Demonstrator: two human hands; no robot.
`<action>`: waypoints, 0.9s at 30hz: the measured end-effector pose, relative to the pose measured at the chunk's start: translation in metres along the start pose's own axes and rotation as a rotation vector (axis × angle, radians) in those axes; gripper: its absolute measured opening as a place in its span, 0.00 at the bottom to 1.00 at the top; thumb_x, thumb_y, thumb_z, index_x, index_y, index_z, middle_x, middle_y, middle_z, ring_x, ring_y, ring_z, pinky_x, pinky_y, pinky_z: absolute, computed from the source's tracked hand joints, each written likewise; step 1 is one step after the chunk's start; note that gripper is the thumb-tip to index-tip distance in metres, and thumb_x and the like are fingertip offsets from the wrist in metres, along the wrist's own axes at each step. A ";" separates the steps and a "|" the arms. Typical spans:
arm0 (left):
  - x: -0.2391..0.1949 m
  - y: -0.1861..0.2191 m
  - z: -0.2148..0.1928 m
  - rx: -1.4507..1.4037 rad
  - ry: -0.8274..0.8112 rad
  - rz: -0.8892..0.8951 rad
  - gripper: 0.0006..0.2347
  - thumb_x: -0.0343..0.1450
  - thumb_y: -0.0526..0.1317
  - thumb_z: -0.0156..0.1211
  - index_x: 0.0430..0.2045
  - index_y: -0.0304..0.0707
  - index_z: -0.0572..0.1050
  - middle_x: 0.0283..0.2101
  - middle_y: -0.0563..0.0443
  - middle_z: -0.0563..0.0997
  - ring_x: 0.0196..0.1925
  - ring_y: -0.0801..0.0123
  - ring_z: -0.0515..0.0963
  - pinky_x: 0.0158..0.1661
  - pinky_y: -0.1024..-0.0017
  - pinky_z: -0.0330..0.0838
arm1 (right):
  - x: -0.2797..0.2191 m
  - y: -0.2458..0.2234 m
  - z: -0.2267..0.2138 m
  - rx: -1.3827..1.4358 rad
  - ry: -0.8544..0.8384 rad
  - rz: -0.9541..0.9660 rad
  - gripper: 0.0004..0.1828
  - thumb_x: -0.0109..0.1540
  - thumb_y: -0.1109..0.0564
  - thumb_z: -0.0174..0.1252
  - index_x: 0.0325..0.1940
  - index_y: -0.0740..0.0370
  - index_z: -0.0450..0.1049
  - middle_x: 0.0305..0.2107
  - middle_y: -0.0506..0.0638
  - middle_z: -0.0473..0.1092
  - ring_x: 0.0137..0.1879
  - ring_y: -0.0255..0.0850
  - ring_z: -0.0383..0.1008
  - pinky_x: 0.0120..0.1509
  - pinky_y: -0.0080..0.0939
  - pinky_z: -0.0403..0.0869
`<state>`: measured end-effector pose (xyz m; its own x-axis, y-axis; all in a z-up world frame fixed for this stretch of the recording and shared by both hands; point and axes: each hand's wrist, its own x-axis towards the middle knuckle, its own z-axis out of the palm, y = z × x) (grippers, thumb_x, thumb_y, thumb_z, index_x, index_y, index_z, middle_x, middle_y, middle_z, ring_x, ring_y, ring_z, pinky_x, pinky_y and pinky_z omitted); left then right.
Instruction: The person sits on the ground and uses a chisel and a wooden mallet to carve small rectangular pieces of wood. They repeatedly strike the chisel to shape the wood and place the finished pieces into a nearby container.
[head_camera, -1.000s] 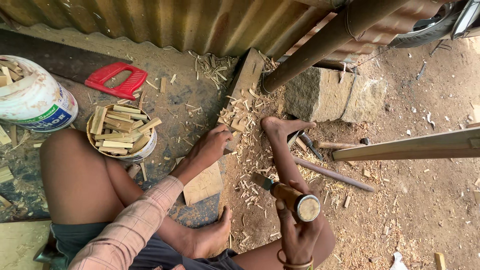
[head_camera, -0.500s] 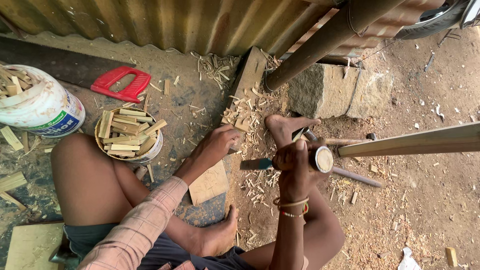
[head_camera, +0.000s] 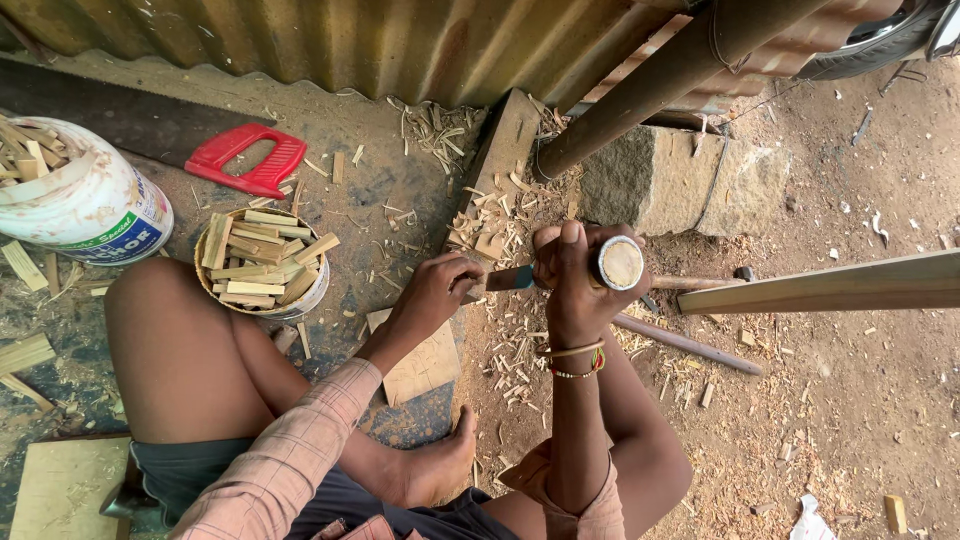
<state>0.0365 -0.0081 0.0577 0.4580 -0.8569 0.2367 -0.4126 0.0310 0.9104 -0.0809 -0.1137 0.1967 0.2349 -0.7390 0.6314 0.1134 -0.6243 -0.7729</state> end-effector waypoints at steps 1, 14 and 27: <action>0.000 0.000 0.000 -0.001 0.000 0.004 0.07 0.68 0.29 0.64 0.39 0.32 0.80 0.42 0.46 0.83 0.41 0.59 0.85 0.43 0.66 0.79 | 0.001 -0.002 0.001 0.006 -0.014 0.007 0.11 0.67 0.66 0.64 0.35 0.65 0.68 0.28 0.46 0.67 0.33 0.30 0.66 0.37 0.31 0.67; -0.001 -0.011 0.005 0.040 -0.035 -0.003 0.09 0.69 0.30 0.63 0.42 0.33 0.80 0.46 0.46 0.83 0.43 0.61 0.85 0.44 0.67 0.80 | 0.001 -0.007 0.013 0.106 -0.081 0.107 0.13 0.68 0.64 0.63 0.33 0.62 0.66 0.23 0.44 0.67 0.28 0.29 0.69 0.30 0.31 0.69; -0.006 -0.004 0.002 0.001 0.016 -0.022 0.10 0.70 0.29 0.62 0.44 0.31 0.79 0.45 0.45 0.82 0.42 0.58 0.85 0.44 0.66 0.79 | 0.000 -0.018 0.017 0.048 -0.120 0.074 0.10 0.66 0.64 0.64 0.33 0.64 0.70 0.23 0.47 0.72 0.28 0.30 0.71 0.32 0.31 0.71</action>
<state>0.0339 -0.0042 0.0521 0.4795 -0.8490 0.2220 -0.4033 0.0115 0.9150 -0.0666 -0.0978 0.2093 0.3579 -0.7450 0.5629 0.1366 -0.5546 -0.8208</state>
